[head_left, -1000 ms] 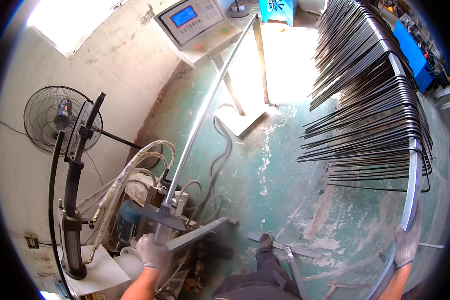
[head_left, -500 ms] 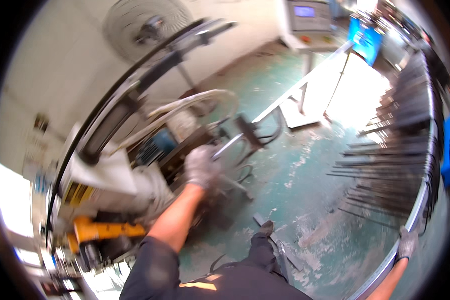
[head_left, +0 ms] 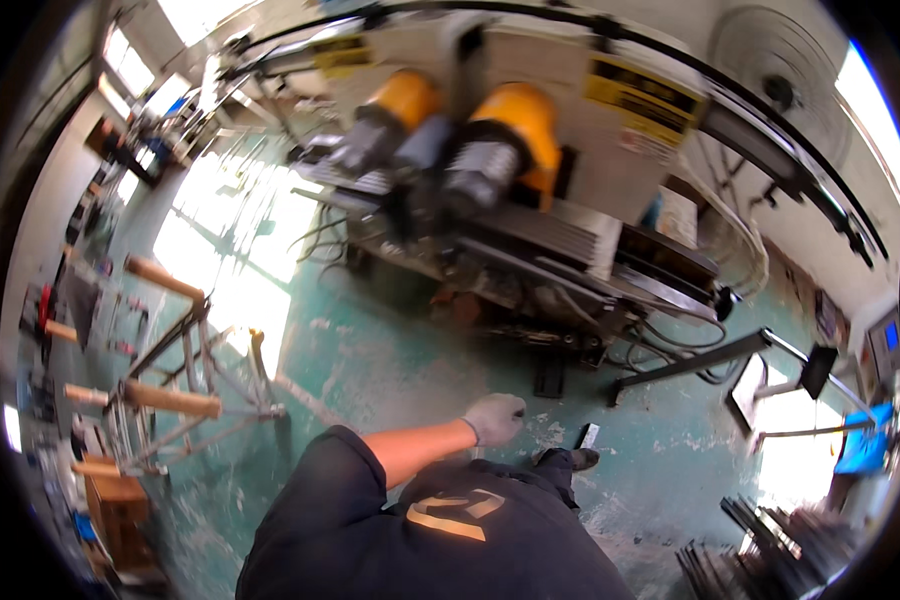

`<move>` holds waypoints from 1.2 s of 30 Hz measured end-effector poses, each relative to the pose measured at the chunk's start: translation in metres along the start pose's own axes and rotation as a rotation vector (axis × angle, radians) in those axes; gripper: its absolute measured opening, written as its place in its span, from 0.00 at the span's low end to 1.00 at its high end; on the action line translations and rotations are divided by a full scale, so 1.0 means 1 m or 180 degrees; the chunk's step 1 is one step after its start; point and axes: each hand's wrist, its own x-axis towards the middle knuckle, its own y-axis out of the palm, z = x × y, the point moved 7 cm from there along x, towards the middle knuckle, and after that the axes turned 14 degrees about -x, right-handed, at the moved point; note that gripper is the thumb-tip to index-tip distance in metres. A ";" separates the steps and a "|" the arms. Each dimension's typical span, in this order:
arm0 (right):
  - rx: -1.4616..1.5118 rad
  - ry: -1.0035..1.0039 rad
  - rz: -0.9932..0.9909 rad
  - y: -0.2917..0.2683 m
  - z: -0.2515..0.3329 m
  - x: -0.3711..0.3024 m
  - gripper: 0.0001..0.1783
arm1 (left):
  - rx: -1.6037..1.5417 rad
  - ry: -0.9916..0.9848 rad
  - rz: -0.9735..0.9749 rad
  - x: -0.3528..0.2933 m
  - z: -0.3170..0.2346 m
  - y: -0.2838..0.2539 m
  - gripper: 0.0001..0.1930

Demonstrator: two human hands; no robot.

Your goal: The person repeatedly picks up straight metal rods from a rack, feeds them into a bending machine, and removes the bent rods to place them on a nearby rack. The task involves consistent handling of multiple rods in a repetitive cycle.

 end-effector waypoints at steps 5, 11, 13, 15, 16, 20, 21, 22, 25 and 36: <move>0.0300 -0.0822 0.2283 0.060 0.176 -0.163 0.28 | -0.0818 -0.1243 -0.1636 -0.180 0.177 -0.109 0.15; -0.0452 -0.2814 0.4217 -0.023 0.389 -0.487 0.14 | -0.0641 -0.1205 -0.2937 -0.330 0.286 -0.250 0.13; -0.0471 -0.3614 0.3853 -0.096 0.461 -0.562 0.15 | -0.0385 -0.1118 -0.3661 -0.383 0.289 -0.322 0.12; -0.0581 -0.4116 0.3718 -0.101 0.511 -0.614 0.18 | -0.0237 -0.1087 -0.4445 -0.441 0.303 -0.382 0.11; -0.0623 -0.4355 0.3671 -0.103 0.538 -0.645 0.20 | -0.0083 -0.1198 -0.4621 -0.471 0.313 -0.415 0.11; -0.0924 -0.5635 0.3000 -0.107 0.647 -0.756 0.28 | 0.0409 -0.1330 -0.5185 -0.602 0.365 -0.525 0.12; -0.0884 -0.5824 0.2636 -0.109 0.677 -0.780 0.27 | 0.0519 -0.1646 -0.5386 -0.638 0.386 -0.541 0.13; -0.0805 -0.6023 0.2281 -0.103 0.709 -0.811 0.27 | 0.0669 -0.1968 -0.5584 -0.678 0.403 -0.554 0.13; -0.1114 -0.7201 0.1924 -0.201 0.792 -0.957 0.22 | 0.1208 -0.2787 -0.5419 -0.777 0.426 -0.604 0.12; 0.1428 -0.8232 0.2072 -0.726 0.881 -1.377 0.23 | 0.0555 -0.3697 -0.5370 -0.903 0.494 -0.628 0.09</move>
